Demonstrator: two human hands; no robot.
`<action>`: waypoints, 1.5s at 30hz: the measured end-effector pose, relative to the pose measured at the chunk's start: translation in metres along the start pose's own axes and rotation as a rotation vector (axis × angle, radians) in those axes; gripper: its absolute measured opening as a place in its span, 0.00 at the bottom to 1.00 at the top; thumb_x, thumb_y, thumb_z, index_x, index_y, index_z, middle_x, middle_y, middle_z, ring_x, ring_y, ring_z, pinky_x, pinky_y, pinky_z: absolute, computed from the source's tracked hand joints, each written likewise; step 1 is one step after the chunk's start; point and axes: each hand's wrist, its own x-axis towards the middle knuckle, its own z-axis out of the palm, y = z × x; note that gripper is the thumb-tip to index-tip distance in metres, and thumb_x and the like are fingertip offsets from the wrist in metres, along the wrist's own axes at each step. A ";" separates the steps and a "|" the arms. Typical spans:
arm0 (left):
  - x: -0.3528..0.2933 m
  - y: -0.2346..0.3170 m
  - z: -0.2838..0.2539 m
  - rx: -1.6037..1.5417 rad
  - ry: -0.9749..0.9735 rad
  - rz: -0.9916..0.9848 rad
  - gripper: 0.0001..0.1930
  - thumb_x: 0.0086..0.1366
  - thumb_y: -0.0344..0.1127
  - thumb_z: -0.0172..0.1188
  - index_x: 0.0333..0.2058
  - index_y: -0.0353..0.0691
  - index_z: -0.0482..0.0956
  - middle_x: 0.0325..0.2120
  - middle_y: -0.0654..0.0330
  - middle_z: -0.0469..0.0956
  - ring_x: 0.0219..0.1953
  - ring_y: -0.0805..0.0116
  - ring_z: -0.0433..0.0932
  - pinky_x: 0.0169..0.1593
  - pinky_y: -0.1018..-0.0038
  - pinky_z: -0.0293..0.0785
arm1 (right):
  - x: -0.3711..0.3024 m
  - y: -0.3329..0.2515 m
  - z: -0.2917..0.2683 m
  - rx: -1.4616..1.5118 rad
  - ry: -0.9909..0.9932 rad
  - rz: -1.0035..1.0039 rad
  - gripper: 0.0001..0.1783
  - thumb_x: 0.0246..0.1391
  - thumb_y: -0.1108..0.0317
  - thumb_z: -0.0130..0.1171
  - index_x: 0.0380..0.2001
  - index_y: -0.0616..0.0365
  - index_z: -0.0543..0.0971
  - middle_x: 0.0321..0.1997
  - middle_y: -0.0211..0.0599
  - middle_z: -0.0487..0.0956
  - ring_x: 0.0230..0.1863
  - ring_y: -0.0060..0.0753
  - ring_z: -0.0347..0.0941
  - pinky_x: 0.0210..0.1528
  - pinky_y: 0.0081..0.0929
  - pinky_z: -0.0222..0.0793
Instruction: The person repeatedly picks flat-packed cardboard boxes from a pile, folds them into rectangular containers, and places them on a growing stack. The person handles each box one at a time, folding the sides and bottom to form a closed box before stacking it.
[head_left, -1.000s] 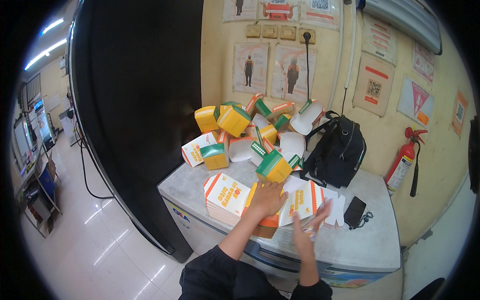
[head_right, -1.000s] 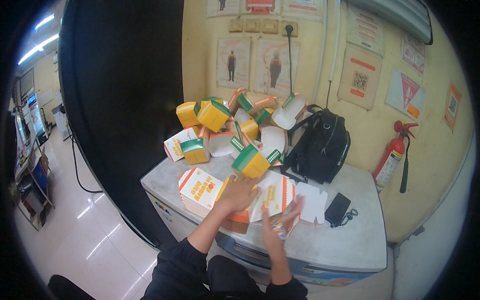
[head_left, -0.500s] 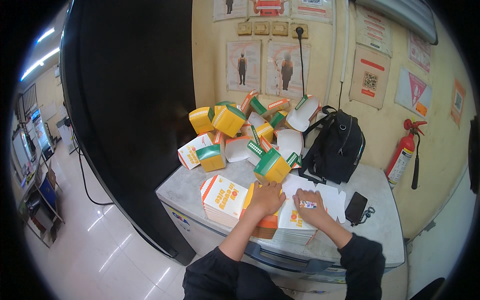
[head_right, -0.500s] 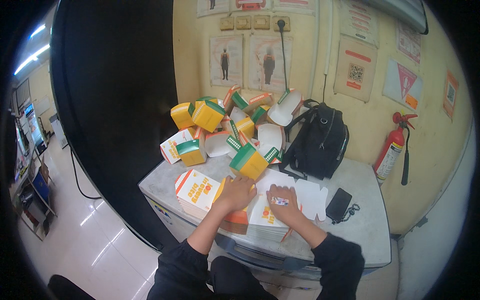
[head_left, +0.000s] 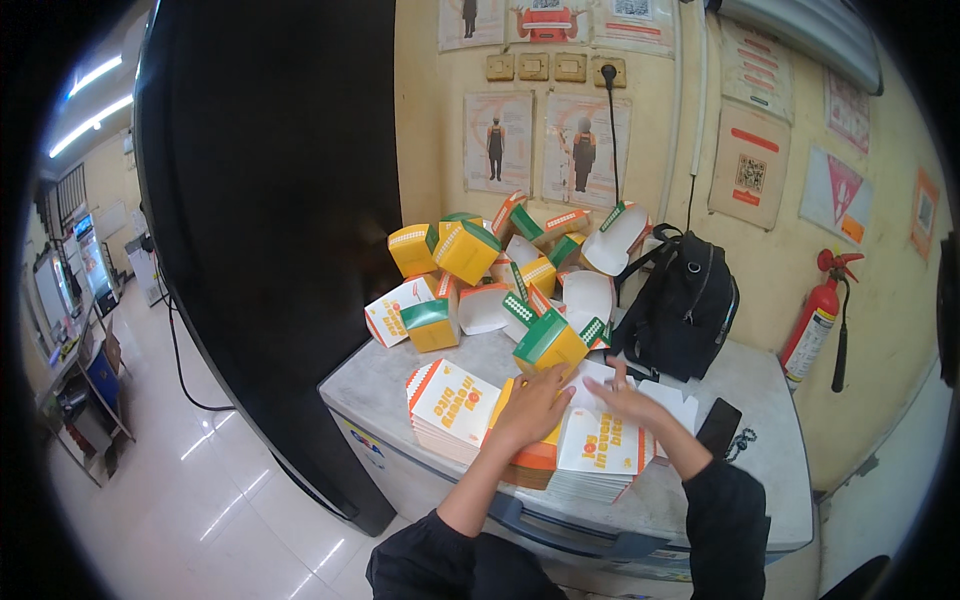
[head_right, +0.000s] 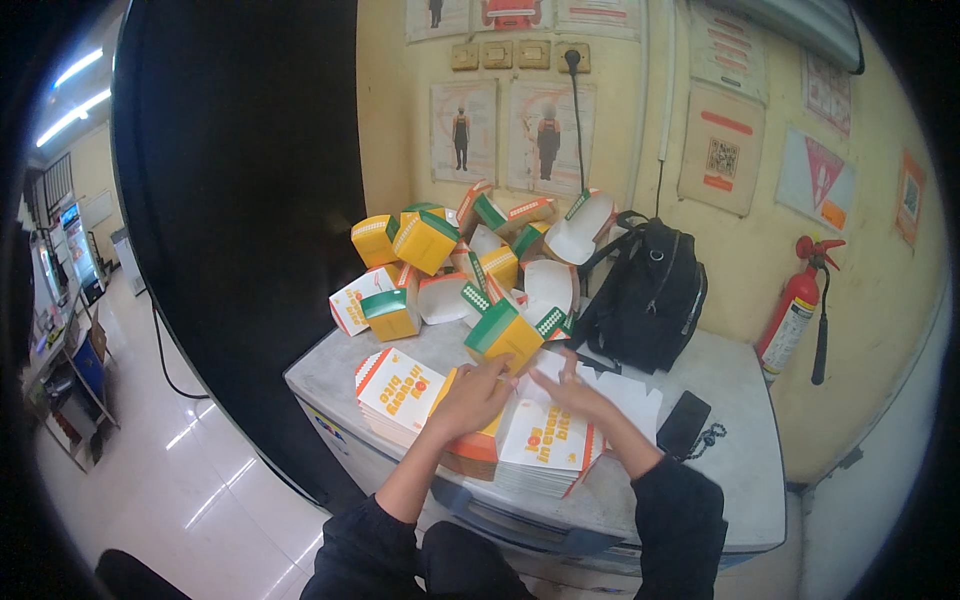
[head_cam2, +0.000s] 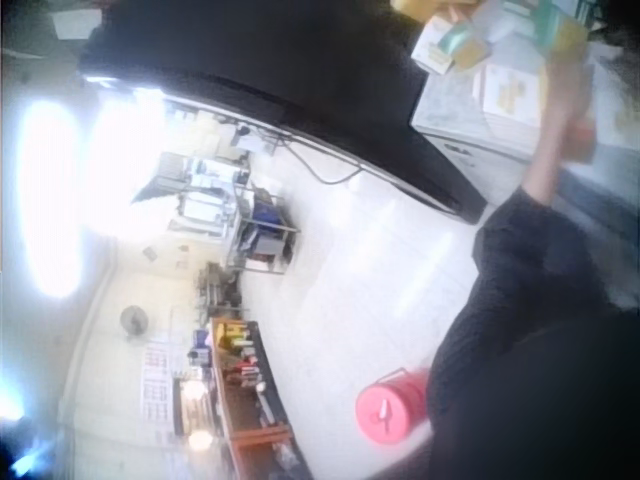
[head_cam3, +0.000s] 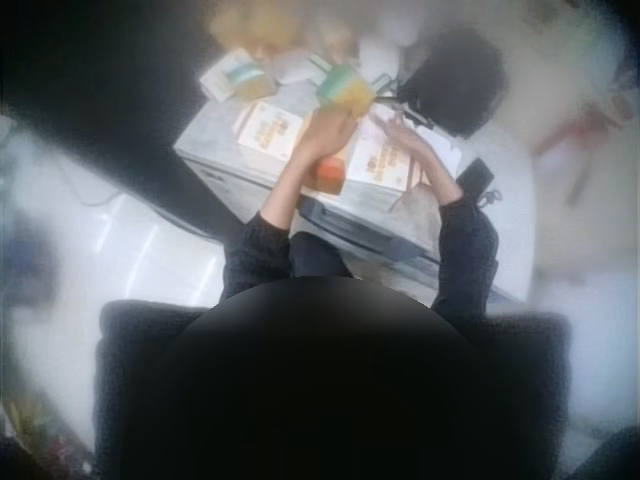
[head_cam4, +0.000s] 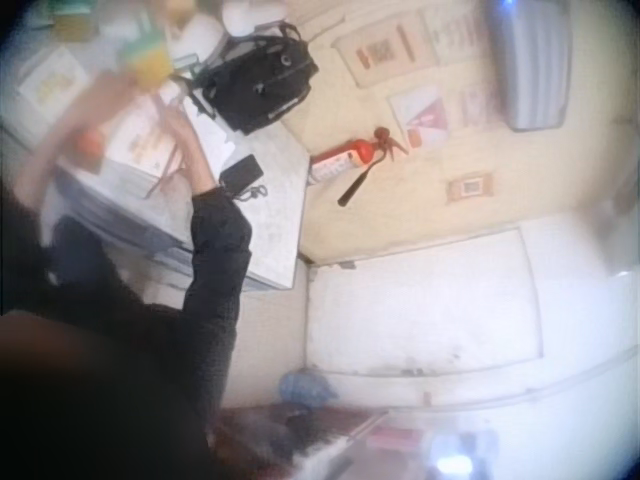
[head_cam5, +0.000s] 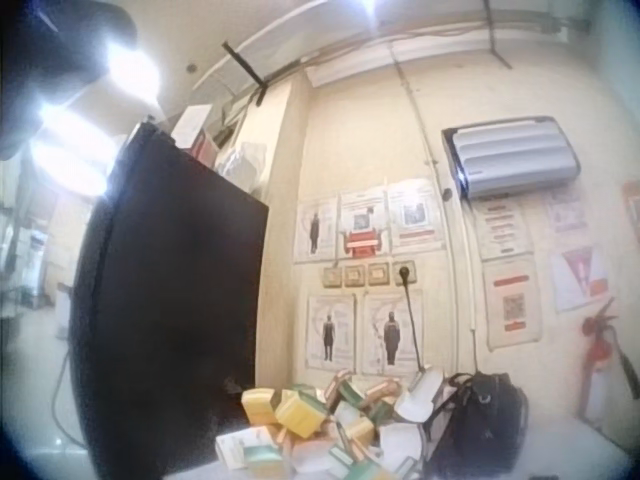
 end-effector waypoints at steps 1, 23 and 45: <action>0.001 0.000 0.001 -0.028 0.019 -0.022 0.25 0.65 0.43 0.44 0.56 0.33 0.60 0.50 0.43 0.69 0.55 0.48 0.64 0.60 0.60 0.51 | 0.016 -0.009 0.000 0.045 0.046 -0.018 0.59 0.47 0.37 0.58 0.63 0.57 0.32 0.60 0.60 0.58 0.60 0.49 0.60 0.62 0.37 0.54; 0.009 -0.014 0.006 -0.223 0.287 0.076 0.35 0.66 0.47 0.47 0.60 0.26 0.45 0.58 0.37 0.50 0.63 0.45 0.49 0.65 0.63 0.45 | 0.150 -0.071 0.074 0.336 0.437 0.258 0.60 0.33 0.48 0.73 0.60 0.70 0.49 0.55 0.56 0.66 0.49 0.40 0.71 0.49 0.30 0.70; 0.006 -0.010 0.001 -0.197 0.279 0.071 0.39 0.65 0.48 0.49 0.62 0.27 0.40 0.61 0.37 0.46 0.65 0.48 0.46 0.66 0.63 0.44 | 0.210 -0.019 0.091 0.391 0.282 -0.249 0.26 0.53 0.50 0.52 0.38 0.67 0.73 0.33 0.50 0.77 0.39 0.46 0.75 0.43 0.35 0.67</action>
